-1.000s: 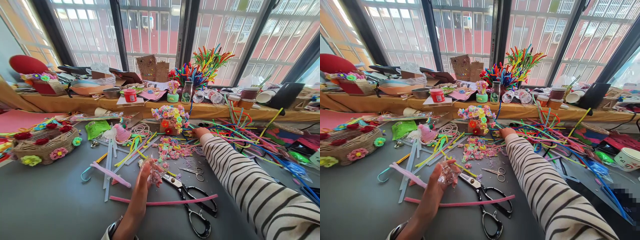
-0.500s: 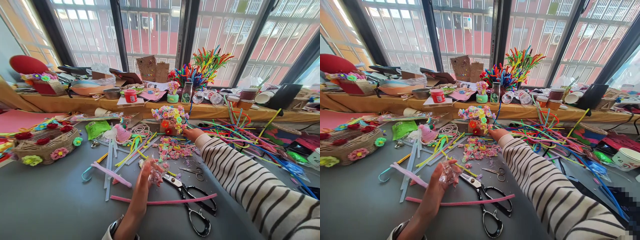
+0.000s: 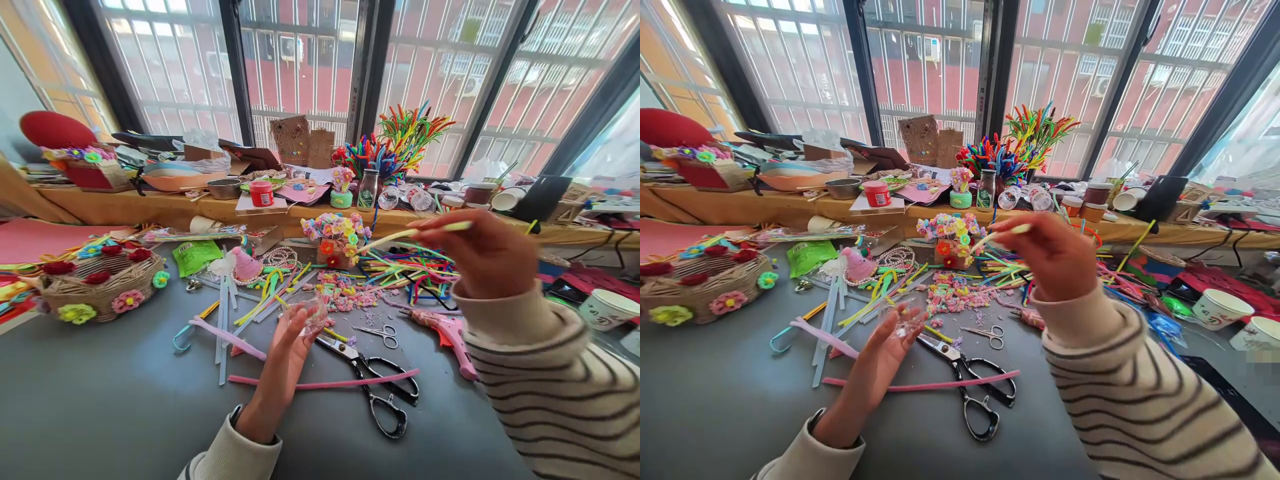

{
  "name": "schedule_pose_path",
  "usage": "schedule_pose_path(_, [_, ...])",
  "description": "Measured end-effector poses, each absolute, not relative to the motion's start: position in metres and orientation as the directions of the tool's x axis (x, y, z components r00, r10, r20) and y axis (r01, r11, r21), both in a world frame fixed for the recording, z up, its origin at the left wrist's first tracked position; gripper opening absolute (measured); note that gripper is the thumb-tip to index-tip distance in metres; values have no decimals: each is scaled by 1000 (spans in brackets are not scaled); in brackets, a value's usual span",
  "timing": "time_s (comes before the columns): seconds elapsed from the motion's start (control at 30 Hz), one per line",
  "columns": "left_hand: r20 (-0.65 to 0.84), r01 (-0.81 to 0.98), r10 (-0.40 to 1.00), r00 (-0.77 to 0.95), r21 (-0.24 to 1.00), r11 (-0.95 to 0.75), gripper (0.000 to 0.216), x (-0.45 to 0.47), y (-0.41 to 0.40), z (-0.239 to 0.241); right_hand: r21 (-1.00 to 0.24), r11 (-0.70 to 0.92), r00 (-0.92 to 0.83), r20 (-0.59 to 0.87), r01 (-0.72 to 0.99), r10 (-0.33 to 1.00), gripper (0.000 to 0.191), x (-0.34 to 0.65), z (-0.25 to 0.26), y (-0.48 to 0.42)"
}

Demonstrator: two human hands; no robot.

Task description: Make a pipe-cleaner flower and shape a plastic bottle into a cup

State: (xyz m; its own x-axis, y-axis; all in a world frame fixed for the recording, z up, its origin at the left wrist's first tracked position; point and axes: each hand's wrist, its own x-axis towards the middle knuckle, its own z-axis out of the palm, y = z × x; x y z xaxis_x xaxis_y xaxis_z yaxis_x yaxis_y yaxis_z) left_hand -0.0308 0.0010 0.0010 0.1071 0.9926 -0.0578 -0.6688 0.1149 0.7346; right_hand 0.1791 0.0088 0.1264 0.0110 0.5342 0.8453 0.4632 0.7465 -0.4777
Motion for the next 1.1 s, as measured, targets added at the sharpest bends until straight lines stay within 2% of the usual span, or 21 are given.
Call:
schedule_pose_path(0.03, [-48, -676, 992, 115, 728, 114, 24, -31, 1, 1, -502, 764, 170, 862, 404, 477, 5, 183, 131, -1])
schedule_pose_path(0.1, [-33, -682, 991, 128, 722, 113, 22, -31, 2, 2, -564, 769, 460, 792, 302, 401, 3, 192, 132, -16])
schedule_pose_path(0.23, [-4, -668, 986, 164, 736, 114, 24, -31, 1, 3, -752, 654, 707, 506, 81, 494, 8, 207, 111, -32])
schedule_pose_path(0.3, [7, -655, 979, 205, 744, 132, 27, -31, 0, 4, -737, 662, 747, 365, -133, 556, 10, 208, 98, -34])
schedule_pose_path(0.4, [8, -638, 966, 259, 752, 165, 36, -31, -1, 6, -614, 646, 716, 181, -453, 674, 14, 203, 79, -34])
schedule_pose_path(0.5, [9, -638, 971, 237, 755, 149, 43, -31, 0, 5, -492, 585, 670, 6, -644, 743, 22, 202, 63, -29])
schedule_pose_path(0.57, [15, -646, 982, 187, 755, 111, 44, -30, 1, 4, -398, 547, 607, -34, -737, 794, 28, 206, 54, -25])
schedule_pose_path(0.63, [20, -648, 990, 139, 757, 76, 42, -30, 2, 3, -356, 481, 504, 29, -802, 863, 28, 211, 48, -23])
schedule_pose_path(0.7, [6, -638, 994, 112, 767, 68, 38, -30, 3, 2, -394, 448, 420, 160, -802, 893, 21, 214, 49, -25])
schedule_pose_path(0.77, [-29, -613, 993, 114, 785, 93, 34, -30, 3, 2, -470, 498, 390, 314, -728, 866, 15, 212, 59, -32])
schedule_pose_path(0.87, [-87, -561, 988, 129, 815, 145, 31, -29, 2, 5, -562, 632, 379, 509, -534, 773, 14, 205, 81, -47])
schedule_pose_path(0.93, [-105, -530, 985, 139, 832, 164, 31, -29, 1, 6, -646, 688, 366, 584, -331, 724, 11, 196, 91, -55])
schedule_pose_path(1.0, [-118, -500, 979, 164, 846, 186, 32, -29, 0, 8, -774, 616, 223, 581, -145, 782, 8, 184, 89, -57])
schedule_pose_path(1.03, [-122, -488, 976, 183, 850, 197, 33, -29, -1, 8, -849, 524, 101, 517, -68, 850, 9, 176, 84, -55])
schedule_pose_path(1.1, [-122, -465, 968, 218, 859, 213, 34, -29, -1, 7, -916, 400, -33, 401, -45, 915, 11, 157, 68, -48])
